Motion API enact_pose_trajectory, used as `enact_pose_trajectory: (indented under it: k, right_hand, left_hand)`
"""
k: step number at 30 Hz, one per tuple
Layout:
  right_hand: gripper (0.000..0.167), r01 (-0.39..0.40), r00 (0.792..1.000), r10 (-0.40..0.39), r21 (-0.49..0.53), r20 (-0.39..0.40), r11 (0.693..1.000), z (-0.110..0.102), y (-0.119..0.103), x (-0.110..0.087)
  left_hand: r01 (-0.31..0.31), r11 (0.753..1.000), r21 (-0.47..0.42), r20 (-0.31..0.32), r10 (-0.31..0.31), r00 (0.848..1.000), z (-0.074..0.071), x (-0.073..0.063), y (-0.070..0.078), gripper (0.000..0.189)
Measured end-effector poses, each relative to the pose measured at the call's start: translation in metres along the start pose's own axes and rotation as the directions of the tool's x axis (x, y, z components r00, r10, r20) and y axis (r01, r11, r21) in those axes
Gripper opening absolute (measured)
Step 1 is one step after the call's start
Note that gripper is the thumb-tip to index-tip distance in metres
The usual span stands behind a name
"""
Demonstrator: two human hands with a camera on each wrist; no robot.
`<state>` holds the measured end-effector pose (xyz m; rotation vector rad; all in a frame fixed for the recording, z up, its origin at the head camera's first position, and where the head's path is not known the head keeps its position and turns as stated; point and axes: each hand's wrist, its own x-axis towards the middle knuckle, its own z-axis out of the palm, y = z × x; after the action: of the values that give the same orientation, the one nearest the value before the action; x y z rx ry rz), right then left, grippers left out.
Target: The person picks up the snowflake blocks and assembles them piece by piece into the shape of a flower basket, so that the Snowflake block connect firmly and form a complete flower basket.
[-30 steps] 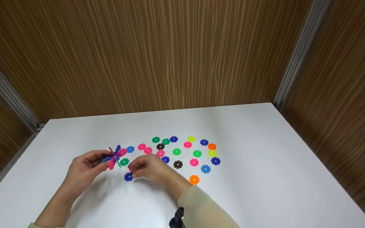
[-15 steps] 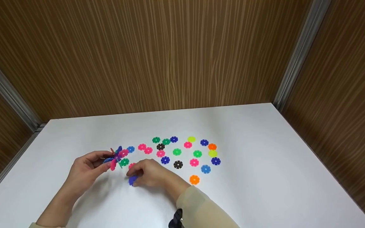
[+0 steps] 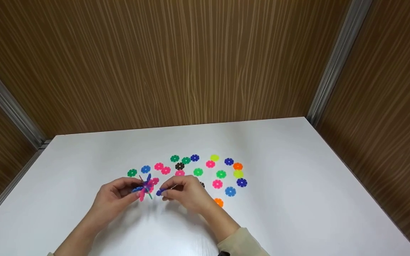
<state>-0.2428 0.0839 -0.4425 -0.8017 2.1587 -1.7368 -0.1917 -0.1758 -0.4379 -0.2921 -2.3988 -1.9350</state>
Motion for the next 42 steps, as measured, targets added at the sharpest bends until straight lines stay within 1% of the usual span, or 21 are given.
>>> enact_pose_trajectory:
  k: [2, 5, 8, 10, 13, 17, 22, 25, 29, 35, 42]
  right_hand:
    - [0.015, 0.043, 0.999, -0.042, 0.037, -0.017, 0.998, 0.002, -0.003, -0.001]
    - [0.018, 0.089, 0.995, -0.088, 0.038, -0.042, 0.995, 0.004, -0.007, -0.002]
    - [0.018, 0.104, 0.991, -0.101, 0.025, -0.082, 0.994, 0.005, -0.008, -0.002]
    - [0.017, 0.111, 0.988, -0.108, 0.023, -0.111, 0.994, 0.005, -0.009, -0.002]
    - [0.015, 0.119, 0.983, -0.117, 0.013, -0.14, 0.993, 0.005, -0.009, -0.002]
    - [0.015, 0.123, 0.982, -0.125, -0.019, -0.142, 0.992, 0.005, -0.01, -0.001]
    - [0.015, 0.116, 0.974, -0.136, -0.116, -0.18, 0.986, 0.006, -0.011, -0.002]
    - [0.015, 0.107, 0.969, -0.138, -0.156, -0.207, 0.982, 0.008, -0.011, -0.003]
    - [0.014, 0.114, 0.967, -0.147, -0.159, -0.21, 0.981, 0.01, -0.011, -0.003]
    - [0.015, 0.134, 0.96, -0.169, -0.166, -0.223, 0.977, 0.009, -0.011, -0.004]
    - [0.014, 0.143, 0.958, -0.179, -0.166, -0.224, 0.976, 0.009, -0.011, -0.003]
  left_hand:
    - [-0.008, 1.0, -0.016, 0.013, 0.008, 1.0, 0.005, -0.001, 0.0, 0.029]
    - [-0.042, 0.999, -0.035, 0.025, 0.043, 0.999, 0.011, -0.003, 0.0, 0.029]
    - [-0.066, 0.997, -0.041, 0.001, 0.066, 0.998, 0.014, -0.003, 0.0, 0.029]
    - [-0.069, 0.997, -0.039, -0.024, 0.068, 0.997, 0.015, -0.003, 0.0, 0.028]
    - [-0.062, 0.997, -0.036, -0.04, 0.061, 0.997, 0.016, -0.004, 0.001, 0.028]
    - [-0.05, 0.999, -0.012, -0.035, 0.05, 0.998, 0.016, -0.005, 0.002, 0.028]
    - [-0.042, 0.999, 0.005, -0.042, 0.042, 0.998, 0.016, -0.004, 0.002, 0.027]
    - [-0.067, 0.998, 0.003, -0.05, 0.067, 0.996, 0.017, -0.004, 0.002, 0.027]
    - [-0.097, 0.995, 0.009, -0.064, 0.097, 0.993, 0.018, -0.005, 0.001, 0.026]
    - [-0.08, 0.996, 0.026, -0.064, 0.082, 0.995, 0.019, -0.004, 0.002, 0.026]
    - [-0.081, 0.996, 0.034, -0.094, 0.083, 0.992, 0.02, -0.005, 0.001, 0.025]
